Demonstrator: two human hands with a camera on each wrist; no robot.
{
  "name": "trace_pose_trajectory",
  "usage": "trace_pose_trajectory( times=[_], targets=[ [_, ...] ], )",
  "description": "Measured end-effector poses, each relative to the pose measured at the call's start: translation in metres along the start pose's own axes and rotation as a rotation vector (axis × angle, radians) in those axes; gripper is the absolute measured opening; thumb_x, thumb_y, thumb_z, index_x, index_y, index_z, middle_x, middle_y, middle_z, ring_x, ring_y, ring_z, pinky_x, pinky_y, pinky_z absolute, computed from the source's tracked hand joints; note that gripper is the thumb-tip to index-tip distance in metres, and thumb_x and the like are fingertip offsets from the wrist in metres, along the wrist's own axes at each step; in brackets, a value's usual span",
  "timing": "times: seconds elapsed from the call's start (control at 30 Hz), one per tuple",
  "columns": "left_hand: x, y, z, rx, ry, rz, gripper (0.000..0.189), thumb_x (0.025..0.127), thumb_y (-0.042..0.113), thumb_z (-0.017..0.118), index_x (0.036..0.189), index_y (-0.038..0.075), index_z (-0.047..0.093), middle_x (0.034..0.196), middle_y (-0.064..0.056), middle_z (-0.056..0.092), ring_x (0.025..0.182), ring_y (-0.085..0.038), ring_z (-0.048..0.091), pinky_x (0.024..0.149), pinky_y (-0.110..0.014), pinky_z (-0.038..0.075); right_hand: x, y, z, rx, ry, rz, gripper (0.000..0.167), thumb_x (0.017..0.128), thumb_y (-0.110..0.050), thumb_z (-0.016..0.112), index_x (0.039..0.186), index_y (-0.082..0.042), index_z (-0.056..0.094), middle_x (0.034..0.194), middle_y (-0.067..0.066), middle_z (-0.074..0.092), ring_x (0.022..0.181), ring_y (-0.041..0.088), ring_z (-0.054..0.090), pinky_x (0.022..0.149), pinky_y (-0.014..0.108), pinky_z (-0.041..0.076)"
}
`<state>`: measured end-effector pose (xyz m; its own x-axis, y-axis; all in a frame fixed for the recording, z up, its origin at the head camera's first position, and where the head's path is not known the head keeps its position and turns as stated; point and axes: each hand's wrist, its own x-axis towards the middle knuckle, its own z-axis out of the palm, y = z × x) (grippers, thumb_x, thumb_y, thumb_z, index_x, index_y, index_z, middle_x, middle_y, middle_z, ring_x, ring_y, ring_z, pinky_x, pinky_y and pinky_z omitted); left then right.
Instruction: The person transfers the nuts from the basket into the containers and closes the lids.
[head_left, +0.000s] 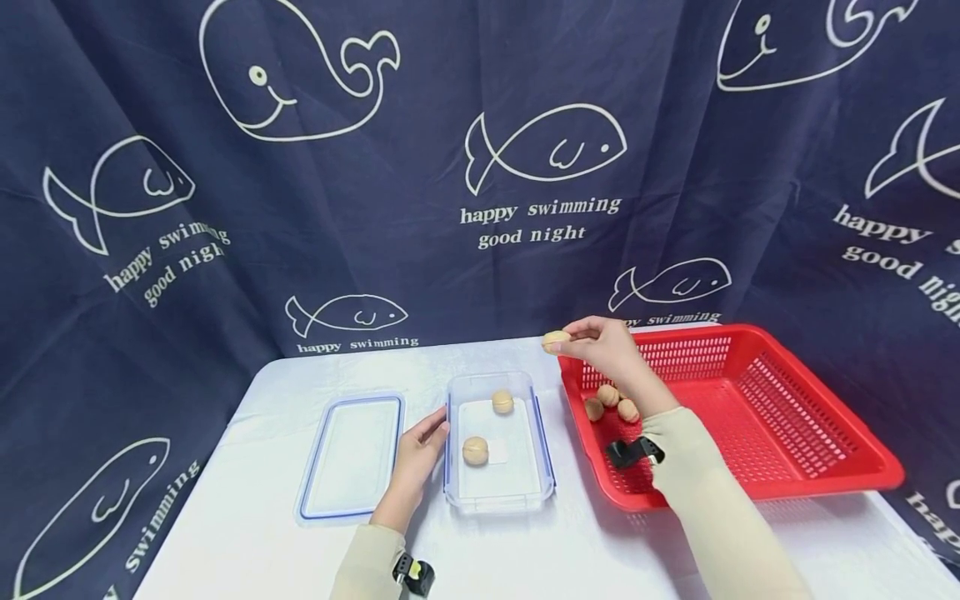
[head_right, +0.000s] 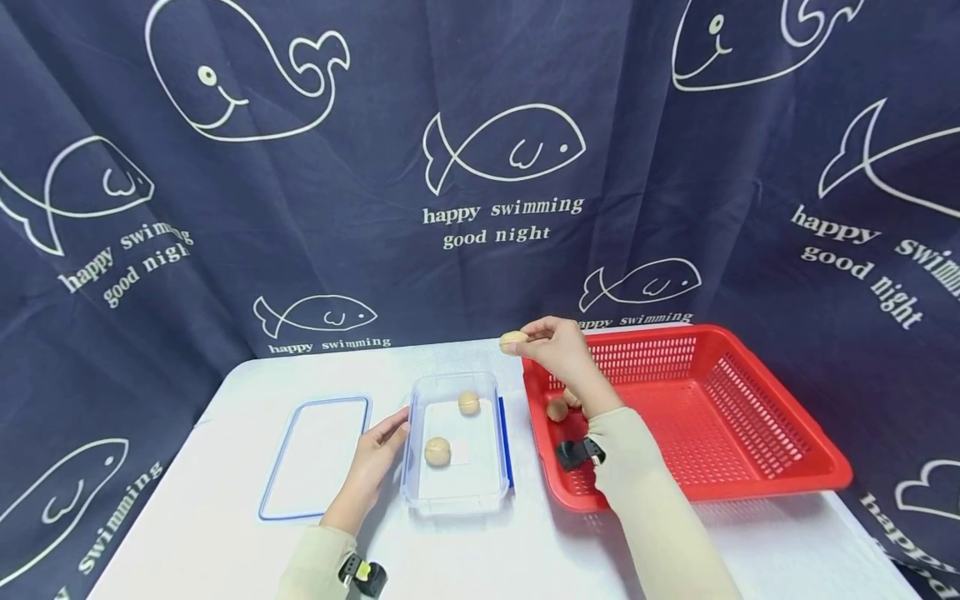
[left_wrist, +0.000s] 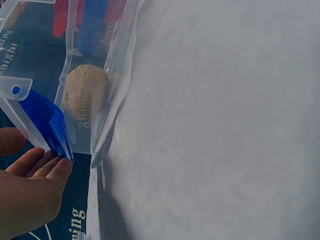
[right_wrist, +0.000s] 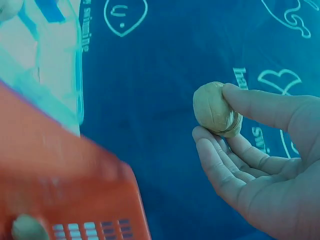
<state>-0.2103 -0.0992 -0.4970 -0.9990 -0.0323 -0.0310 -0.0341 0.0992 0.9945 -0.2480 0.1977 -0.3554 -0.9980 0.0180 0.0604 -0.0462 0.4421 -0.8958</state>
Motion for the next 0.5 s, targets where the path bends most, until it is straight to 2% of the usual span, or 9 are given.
trace_pose_trajectory(
  times=[0.23, 0.5],
  targets=[
    [0.003, -0.003, 0.001, 0.008, 0.004, -0.004, 0.038, 0.097, 0.016, 0.057, 0.133, 0.003, 0.055, 0.136, -0.017, 0.055, 0.128, -0.032, 0.049, 0.107, -0.038, 0.041, 0.000, -0.008, 0.027, 0.062, -0.015, 0.010, 0.040, 0.077, -0.021, 0.082, 0.107, 0.000, 0.066, 0.095, 0.010, 0.070, 0.085, 0.016, 0.063, 0.078, 0.025, 0.054],
    [0.002, -0.001, 0.001, 0.020, 0.002, -0.002, 0.039, 0.098, 0.015, 0.056, 0.134, 0.001, 0.054, 0.136, -0.019, 0.054, 0.127, -0.034, 0.049, 0.106, -0.038, 0.043, 0.001, -0.018, 0.058, 0.130, -0.029, 0.003, 0.036, 0.076, -0.013, 0.081, 0.104, 0.004, 0.065, 0.095, 0.013, 0.070, 0.081, 0.014, 0.064, 0.077, 0.026, 0.056]
  ],
)
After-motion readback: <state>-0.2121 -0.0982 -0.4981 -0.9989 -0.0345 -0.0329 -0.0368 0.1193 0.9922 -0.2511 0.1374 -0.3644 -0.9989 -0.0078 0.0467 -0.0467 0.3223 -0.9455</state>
